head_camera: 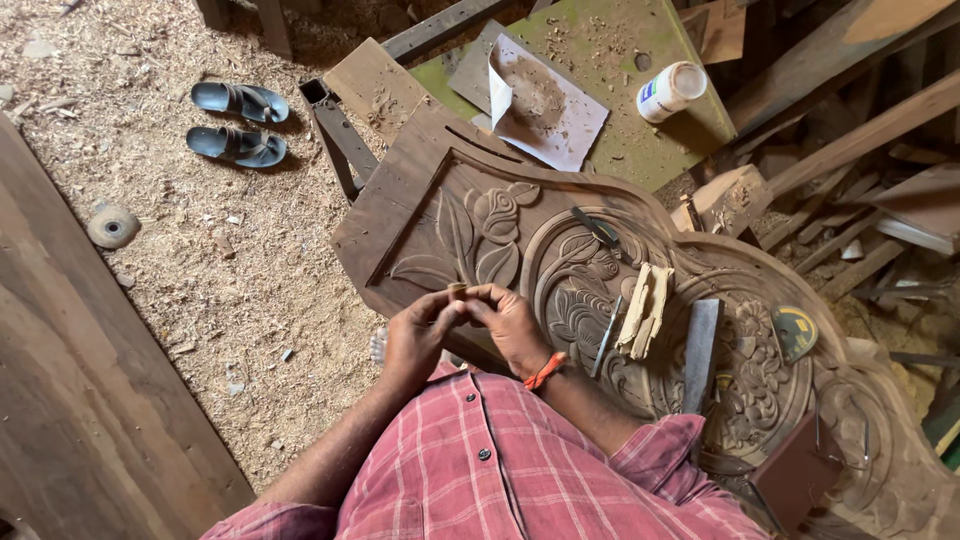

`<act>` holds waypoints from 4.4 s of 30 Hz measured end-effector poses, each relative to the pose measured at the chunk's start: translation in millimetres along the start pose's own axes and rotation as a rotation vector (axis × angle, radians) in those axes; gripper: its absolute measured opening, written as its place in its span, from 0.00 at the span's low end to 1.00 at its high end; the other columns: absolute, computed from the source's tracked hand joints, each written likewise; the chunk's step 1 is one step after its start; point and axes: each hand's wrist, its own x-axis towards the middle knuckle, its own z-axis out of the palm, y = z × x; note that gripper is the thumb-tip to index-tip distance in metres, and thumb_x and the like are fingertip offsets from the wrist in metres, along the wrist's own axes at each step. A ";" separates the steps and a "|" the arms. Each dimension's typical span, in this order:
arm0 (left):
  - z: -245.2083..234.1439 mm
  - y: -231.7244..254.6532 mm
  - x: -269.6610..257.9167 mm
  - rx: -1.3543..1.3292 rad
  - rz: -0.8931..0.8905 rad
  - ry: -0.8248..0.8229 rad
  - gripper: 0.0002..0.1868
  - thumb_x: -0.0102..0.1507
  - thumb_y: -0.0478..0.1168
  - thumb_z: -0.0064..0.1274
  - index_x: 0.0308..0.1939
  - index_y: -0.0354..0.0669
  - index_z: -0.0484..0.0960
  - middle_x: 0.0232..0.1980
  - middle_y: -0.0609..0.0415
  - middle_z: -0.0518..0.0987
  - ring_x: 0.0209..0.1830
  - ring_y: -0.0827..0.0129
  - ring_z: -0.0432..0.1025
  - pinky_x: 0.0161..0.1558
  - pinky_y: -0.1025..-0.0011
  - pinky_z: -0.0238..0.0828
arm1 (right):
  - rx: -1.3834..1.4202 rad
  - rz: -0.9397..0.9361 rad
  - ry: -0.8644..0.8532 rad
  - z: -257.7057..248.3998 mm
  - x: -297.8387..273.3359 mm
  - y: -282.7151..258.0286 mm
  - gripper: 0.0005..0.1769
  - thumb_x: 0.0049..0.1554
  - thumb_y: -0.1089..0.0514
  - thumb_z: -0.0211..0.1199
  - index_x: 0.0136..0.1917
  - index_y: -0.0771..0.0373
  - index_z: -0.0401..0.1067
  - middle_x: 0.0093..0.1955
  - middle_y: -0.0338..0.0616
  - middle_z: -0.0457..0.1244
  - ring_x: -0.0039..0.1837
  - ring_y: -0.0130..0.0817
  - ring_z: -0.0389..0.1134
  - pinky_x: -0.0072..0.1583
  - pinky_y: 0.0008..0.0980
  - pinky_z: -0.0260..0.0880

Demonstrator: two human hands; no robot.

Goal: The person carves a floral design into a wooden panel using a chisel and a wooden mallet. They repeatedly strike the chisel to shape the wood and occasionally wipe away debris with their hand.

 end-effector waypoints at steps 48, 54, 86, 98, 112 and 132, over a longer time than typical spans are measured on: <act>-37.8 -17.1 24.4 1.045 0.668 -0.024 0.22 0.54 0.39 0.57 0.53 0.51 0.84 0.58 0.58 0.76 0.57 0.61 0.69 0.55 0.64 0.69 | -0.990 -0.650 0.414 -2.8 138.6 -33.3 0.15 0.55 0.57 0.71 0.35 0.63 0.67 0.40 0.50 0.65 0.43 0.51 0.68 0.45 0.46 0.66; -40.2 -12.1 22.9 0.998 0.698 -0.026 0.21 0.55 0.40 0.58 0.53 0.49 0.83 0.59 0.57 0.75 0.56 0.62 0.70 0.55 0.64 0.70 | -1.019 -0.391 0.433 6.8 99.2 -37.5 0.17 0.52 0.55 0.73 0.35 0.63 0.66 0.39 0.51 0.64 0.42 0.52 0.67 0.45 0.47 0.66; -33.0 -16.5 20.6 1.070 0.682 -0.012 0.23 0.54 0.37 0.56 0.54 0.49 0.84 0.60 0.55 0.76 0.57 0.59 0.69 0.56 0.62 0.69 | -1.032 -0.700 0.419 -11.8 122.8 -39.5 0.15 0.52 0.54 0.74 0.35 0.62 0.70 0.40 0.47 0.66 0.42 0.50 0.68 0.43 0.45 0.68; -33.5 -16.2 18.5 1.096 0.583 -0.106 0.14 0.65 0.43 0.52 0.53 0.46 0.83 0.63 0.53 0.74 0.60 0.59 0.68 0.59 0.61 0.67 | -0.981 -0.641 0.456 -8.0 152.4 -40.6 0.16 0.51 0.54 0.75 0.33 0.62 0.70 0.38 0.48 0.66 0.41 0.48 0.68 0.42 0.43 0.66; -48.5 -13.0 -8.9 1.188 0.687 -0.191 0.30 0.68 0.54 0.46 0.71 0.45 0.71 0.79 0.49 0.61 0.78 0.57 0.55 0.77 0.57 0.45 | -1.007 -0.597 0.471 1.9 128.1 -46.7 0.16 0.51 0.54 0.75 0.33 0.63 0.71 0.38 0.51 0.67 0.41 0.51 0.69 0.42 0.45 0.67; -27.7 -27.8 -8.5 0.809 0.562 -0.272 0.18 0.67 0.44 0.59 0.62 0.52 0.81 0.59 0.57 0.82 0.59 0.62 0.77 0.58 0.63 0.77 | -0.299 -0.356 0.050 -58.5 -45.4 36.5 0.09 0.53 0.71 0.70 0.40 0.62 0.72 0.43 0.35 0.69 0.45 0.21 0.70 0.47 0.24 0.72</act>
